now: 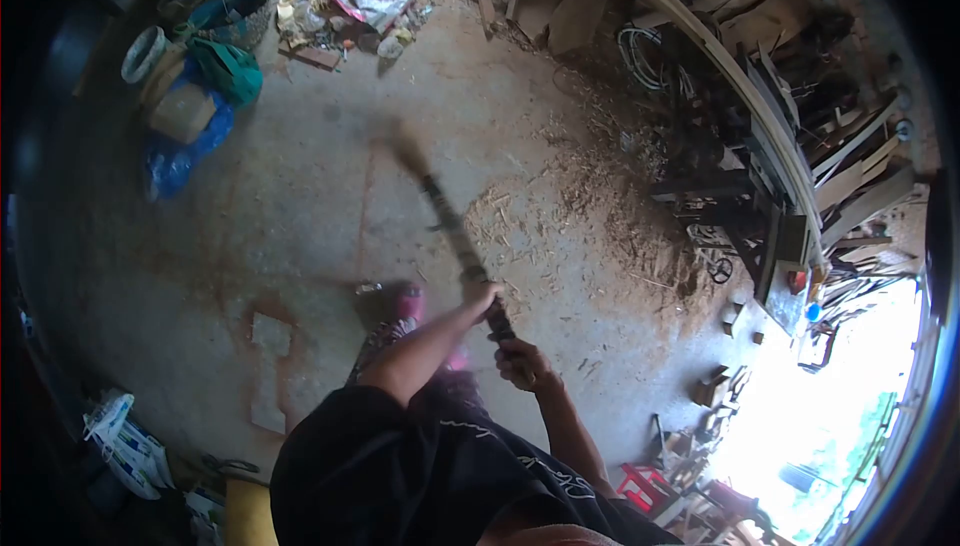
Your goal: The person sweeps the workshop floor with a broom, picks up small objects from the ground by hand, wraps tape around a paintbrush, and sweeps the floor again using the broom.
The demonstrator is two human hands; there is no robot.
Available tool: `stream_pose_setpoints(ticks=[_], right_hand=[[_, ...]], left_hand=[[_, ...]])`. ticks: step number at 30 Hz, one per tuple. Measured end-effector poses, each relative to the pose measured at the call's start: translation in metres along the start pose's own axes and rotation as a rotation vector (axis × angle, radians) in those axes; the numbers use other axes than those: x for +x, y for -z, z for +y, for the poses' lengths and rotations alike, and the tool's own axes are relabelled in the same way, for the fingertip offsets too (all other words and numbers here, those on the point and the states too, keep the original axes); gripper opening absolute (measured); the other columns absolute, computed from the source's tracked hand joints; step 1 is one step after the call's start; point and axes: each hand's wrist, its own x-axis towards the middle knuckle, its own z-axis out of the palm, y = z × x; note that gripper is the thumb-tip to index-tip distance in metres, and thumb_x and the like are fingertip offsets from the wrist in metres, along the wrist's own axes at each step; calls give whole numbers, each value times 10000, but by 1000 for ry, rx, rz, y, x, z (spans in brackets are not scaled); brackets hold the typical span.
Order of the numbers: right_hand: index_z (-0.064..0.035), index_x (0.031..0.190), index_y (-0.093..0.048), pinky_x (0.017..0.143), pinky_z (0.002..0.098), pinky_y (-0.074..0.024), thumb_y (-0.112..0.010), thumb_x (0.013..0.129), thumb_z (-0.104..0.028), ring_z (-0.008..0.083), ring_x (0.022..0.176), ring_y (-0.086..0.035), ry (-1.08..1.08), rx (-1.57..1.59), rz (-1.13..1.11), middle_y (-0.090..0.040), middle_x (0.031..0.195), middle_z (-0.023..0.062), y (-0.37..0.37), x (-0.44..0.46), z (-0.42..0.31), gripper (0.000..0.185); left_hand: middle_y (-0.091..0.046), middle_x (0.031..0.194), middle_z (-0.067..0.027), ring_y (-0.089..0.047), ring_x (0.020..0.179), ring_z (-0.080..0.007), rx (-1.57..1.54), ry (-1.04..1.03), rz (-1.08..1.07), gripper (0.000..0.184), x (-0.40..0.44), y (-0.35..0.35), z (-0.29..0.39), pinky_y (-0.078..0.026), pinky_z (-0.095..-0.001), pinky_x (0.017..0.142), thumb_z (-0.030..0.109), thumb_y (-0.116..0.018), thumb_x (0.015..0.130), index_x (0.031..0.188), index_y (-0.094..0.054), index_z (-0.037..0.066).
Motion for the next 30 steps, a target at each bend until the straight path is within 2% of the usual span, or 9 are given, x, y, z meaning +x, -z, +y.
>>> stream_pose_setpoints(ticks=[1,8,13,15,19,21,23,25,30], right_hand=[[-72,1131,-470,450,242,-399,-495,885,-208,121,526,-476,50,42,6,-506,677,38,10,-7,2,282],[-141,767,-476,353,261,-360,-524,865,-225,117,429,-442,230,-98,109,-460,564,-11,-67,-12,-45,138],[-64,962,-508,439,271,-466,-512,856,-158,151,536,-554,118,-223,-99,-562,691,55,-30,-19,-49,142],[-70,734,-549,358,241,-398,-558,836,-217,114,413,-479,171,-202,-11,-525,570,24,-33,7,-53,179],[-57,717,-558,362,244,-397,-551,834,-234,115,404,-469,-7,-281,-210,-521,560,21,-22,43,-110,212],[-65,692,-559,364,249,-396,-559,831,-255,114,401,-464,245,-446,23,-516,551,24,-56,-16,-151,235],[-36,1124,-495,509,290,-456,-557,838,-171,164,584,-536,-86,-236,-209,-560,737,66,38,7,-173,322],[-45,977,-532,424,276,-398,-571,833,-186,131,495,-473,123,-138,46,-486,614,24,29,-35,-174,205],[-57,823,-523,424,286,-409,-556,839,-193,152,486,-490,179,-5,122,-517,621,44,40,-31,-205,141]], left_hand=[[-513,615,-69,-521,455,-195,87,-5,-104,243,5,-19,-3,-459,-325,428,41,-671,671,787,-458,34],[-551,572,-76,-548,452,-179,241,43,-385,158,28,-85,54,-467,-312,420,66,-682,683,728,-533,45],[-552,611,-80,-538,445,-191,106,-34,-124,172,-22,-67,80,-466,-325,418,33,-670,707,779,-514,22],[-538,597,-62,-541,481,-169,67,74,-267,164,23,-24,67,-476,-309,473,126,-660,745,719,-516,51],[-554,588,-70,-548,498,-181,135,-114,130,146,39,-29,101,-479,-309,509,136,-633,737,694,-528,45],[-563,598,-78,-568,516,-187,121,-25,-17,126,88,-31,80,-485,-318,511,124,-625,725,695,-530,47],[-558,594,-82,-577,523,-193,369,-4,-8,125,111,-74,50,-490,-325,516,117,-624,721,698,-530,39],[-545,589,-85,-565,493,-200,370,-167,46,138,159,-128,-12,-489,-340,481,83,-631,720,711,-507,24],[-499,567,-70,-540,436,-195,258,62,-239,260,120,-245,49,-465,-342,387,-18,-683,661,762,-449,33]])
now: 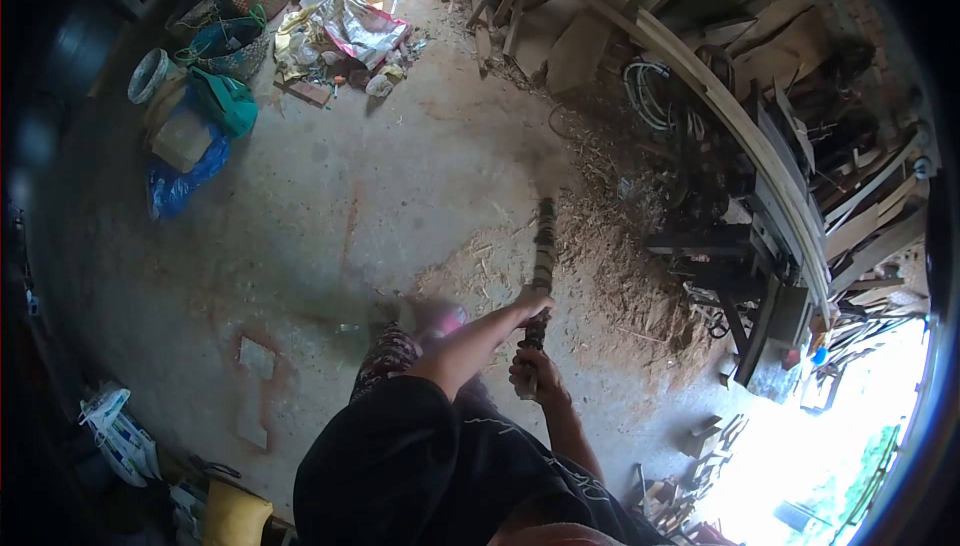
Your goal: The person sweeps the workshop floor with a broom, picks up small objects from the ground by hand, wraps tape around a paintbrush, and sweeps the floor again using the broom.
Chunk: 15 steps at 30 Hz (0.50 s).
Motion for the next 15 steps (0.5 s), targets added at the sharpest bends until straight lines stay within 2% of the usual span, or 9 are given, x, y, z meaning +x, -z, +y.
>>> stream_pose_setpoints(ticks=[3,7,8,9,10,11,12,13,15], right_hand=[[-55,763,-516,478,295,-446,-540,842,-194,170,499,-513,-80,-8,-110,-540,626,64,-14,-11,-17,161],[-40,789,-538,420,306,-436,-533,843,-192,171,494,-524,27,-263,14,-538,617,66,-37,-13,-26,162],[-34,800,-539,402,294,-423,-538,842,-189,167,479,-519,15,-329,-67,-535,614,65,-47,-3,-32,161],[-28,812,-541,384,281,-410,-544,842,-186,164,464,-514,7,-397,-148,-532,610,65,-60,7,-43,161],[-25,829,-529,356,261,-389,-558,839,-177,152,425,-492,-92,-378,-232,-513,582,58,-79,20,-59,155],[-32,856,-523,331,266,-368,-570,836,-174,138,412,-481,-179,-507,-236,-493,559,44,-112,23,-83,151],[-37,852,-524,322,269,-360,-570,834,-176,135,395,-467,-180,-530,-304,-488,546,39,-126,47,-95,148],[-42,848,-525,314,273,-351,-571,833,-178,132,379,-452,-182,-551,-371,-484,534,34,-135,70,-104,145],[-53,834,-523,314,274,-348,-574,828,-178,131,374,-446,-160,-530,-279,-483,533,31,-146,92,-116,135]], left_hand=[[-503,577,-64,-539,431,-193,24,-33,-17,269,-21,-10,33,-462,-337,386,-18,-684,661,769,-445,41],[-531,635,-73,-557,464,-181,-89,-241,49,261,-69,24,69,-462,-309,404,28,-676,676,811,-453,28],[-545,647,-68,-548,460,-167,-91,-255,198,226,-67,41,73,-453,-293,405,63,-671,691,815,-485,30],[-564,663,-69,-547,474,-161,-91,-220,181,165,-83,59,96,-451,-273,417,102,-658,706,784,-532,29],[-525,607,-59,-556,476,-171,-199,-248,214,208,-59,88,94,-477,-300,424,96,-681,707,746,-482,48],[-527,606,-60,-543,483,-165,-102,-292,299,164,-70,102,123,-477,-299,451,80,-651,719,756,-496,42],[-528,600,-61,-538,492,-167,-236,-161,277,115,-44,137,125,-480,-301,471,64,-619,724,746,-508,43],[-529,598,-61,-541,498,-171,-365,-193,145,79,-17,170,119,-474,-309,473,66,-595,725,742,-520,46],[-530,604,-62,-539,493,-178,-11,-297,26,74,1,186,141,-471,-316,485,77,-588,725,744,-522,49]])
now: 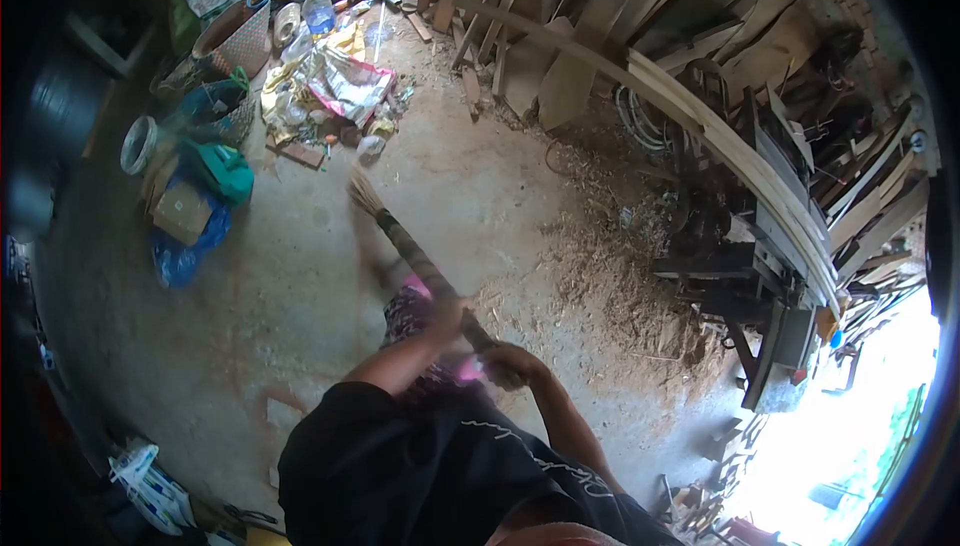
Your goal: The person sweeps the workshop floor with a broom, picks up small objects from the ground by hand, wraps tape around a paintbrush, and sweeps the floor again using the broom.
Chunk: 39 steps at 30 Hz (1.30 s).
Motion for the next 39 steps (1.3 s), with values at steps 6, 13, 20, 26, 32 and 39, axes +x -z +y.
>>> stream_pose_setpoints(ticks=[6,13,20,26,32,39], right_hand=[[-87,869,-450,354,278,-405,-588,822,-142,133,456,-510,41,339,392,-508,628,40,-19,-24,-29,156],[-104,686,-453,293,249,-311,-560,820,-153,107,346,-368,168,317,487,-439,526,10,-92,-6,-150,178],[-72,818,-513,400,258,-385,-572,827,-236,112,491,-471,151,371,290,-519,622,21,-36,65,-209,174],[-74,897,-493,426,288,-443,-582,827,-186,146,525,-524,149,552,440,-549,692,54,-34,13,-165,159],[-116,931,-384,372,284,-428,-609,809,-96,153,492,-515,228,378,561,-481,651,42,-53,-24,-137,257],[-82,901,-453,336,265,-379,-605,824,-160,139,465,-519,209,385,359,-507,650,35,-7,-54,-94,188]], left_hand=[[-540,612,-76,-551,482,-189,-151,390,20,148,44,-97,39,-491,-327,463,31,-642,702,753,-502,24],[-546,670,-113,-556,481,-191,23,221,57,380,66,-110,195,-466,-322,414,5,-687,657,918,-413,-25],[-554,611,-124,-573,494,-218,220,175,419,352,163,-58,230,-481,-355,425,51,-653,643,881,-416,-53],[-544,627,-112,-568,496,-217,354,321,170,512,166,-104,126,-476,-349,436,61,-715,626,966,-366,-99],[-538,724,-119,-575,522,-201,11,435,-200,415,96,-138,160,-483,-319,436,38,-690,699,984,-399,-42],[-544,609,-27,-541,476,-150,412,495,-11,230,78,-107,123,-476,-285,455,280,-700,757,775,-549,107]])
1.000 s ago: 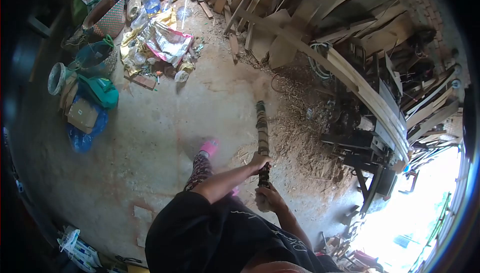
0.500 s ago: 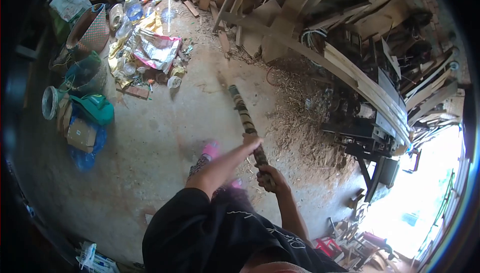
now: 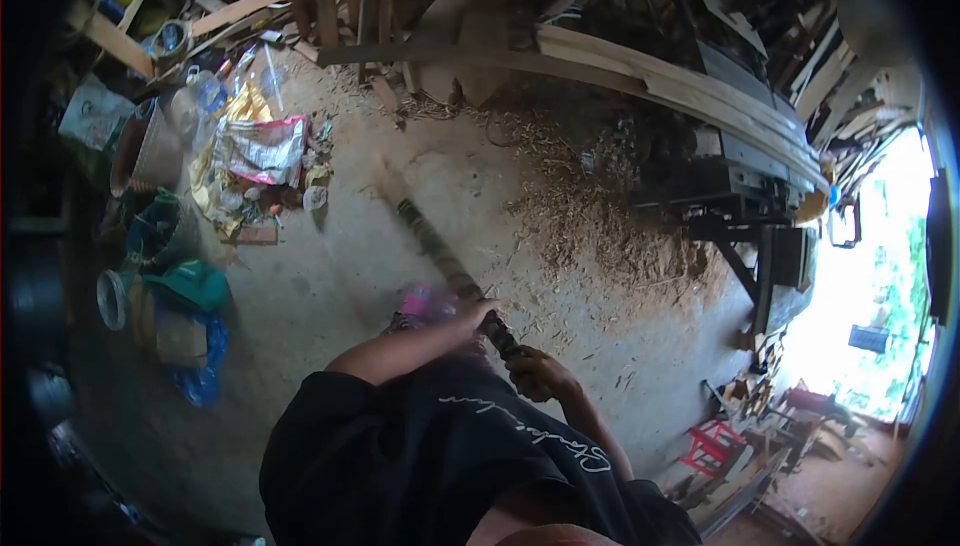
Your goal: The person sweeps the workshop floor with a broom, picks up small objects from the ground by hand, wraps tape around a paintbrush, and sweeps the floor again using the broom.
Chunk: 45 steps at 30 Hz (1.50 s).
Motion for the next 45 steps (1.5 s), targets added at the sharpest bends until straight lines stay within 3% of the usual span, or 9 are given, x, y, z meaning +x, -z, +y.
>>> stream_pose_setpoints(ticks=[2,5,7,9,15,25,31,39,45], right_hand=[[-86,890,-472,324,256,-365,-609,824,-174,130,460,-526,-96,38,-103,-514,639,30,17,-6,-2,176],[-81,907,-477,337,259,-384,-616,821,-184,135,466,-541,59,-4,49,-531,651,44,60,-13,38,193],[-75,929,-478,363,270,-413,-626,813,-191,146,475,-556,41,68,14,-544,666,51,81,-36,35,221],[-62,939,-501,434,275,-454,-605,820,-185,130,527,-527,44,34,195,-545,705,54,83,-56,26,200],[-77,996,-419,443,300,-478,-636,801,-129,144,542,-541,131,0,254,-503,726,48,82,-90,25,297],[-88,963,-402,425,300,-465,-637,799,-137,148,502,-527,89,26,222,-493,708,44,58,-22,-27,290],[-72,1002,-391,432,302,-466,-656,785,-148,161,523,-544,77,-62,240,-519,712,63,46,-84,-14,351],[-75,1003,-402,428,295,-464,-645,792,-144,140,549,-539,117,-73,312,-503,723,48,25,-14,-51,329],[-52,1043,-386,412,297,-438,-657,777,-168,148,499,-531,70,-127,337,-500,666,57,-2,-44,-60,397]], left_hand=[[-571,691,-66,-583,561,-175,62,378,-216,327,25,6,-21,-491,-343,461,318,-713,734,853,-550,60],[-580,724,-80,-611,569,-221,100,280,-223,365,28,-43,-42,-543,-372,501,350,-706,744,903,-543,65],[-567,623,-26,-589,500,-178,291,284,-175,225,31,-86,-45,-529,-321,476,298,-696,758,758,-583,104],[-596,780,-110,-632,609,-224,174,320,-321,430,47,-116,-49,-553,-379,525,331,-726,716,935,-539,10],[-607,739,-105,-625,600,-207,291,162,-358,325,8,-158,-15,-551,-358,537,252,-702,723,842,-564,-17],[-626,699,-58,-628,554,-165,309,163,-359,292,46,-103,42,-539,-331,509,320,-695,752,844,-590,64],[-650,768,-69,-656,645,-195,239,383,-505,290,-8,-103,40,-567,-368,622,316,-705,767,875,-579,78],[-634,759,-35,-637,632,-158,321,210,-448,263,32,-88,96,-543,-341,594,334,-694,768,879,-581,125],[-627,705,-90,-653,620,-223,232,252,-393,292,5,-72,94,-563,-393,569,278,-711,754,839,-581,30]])
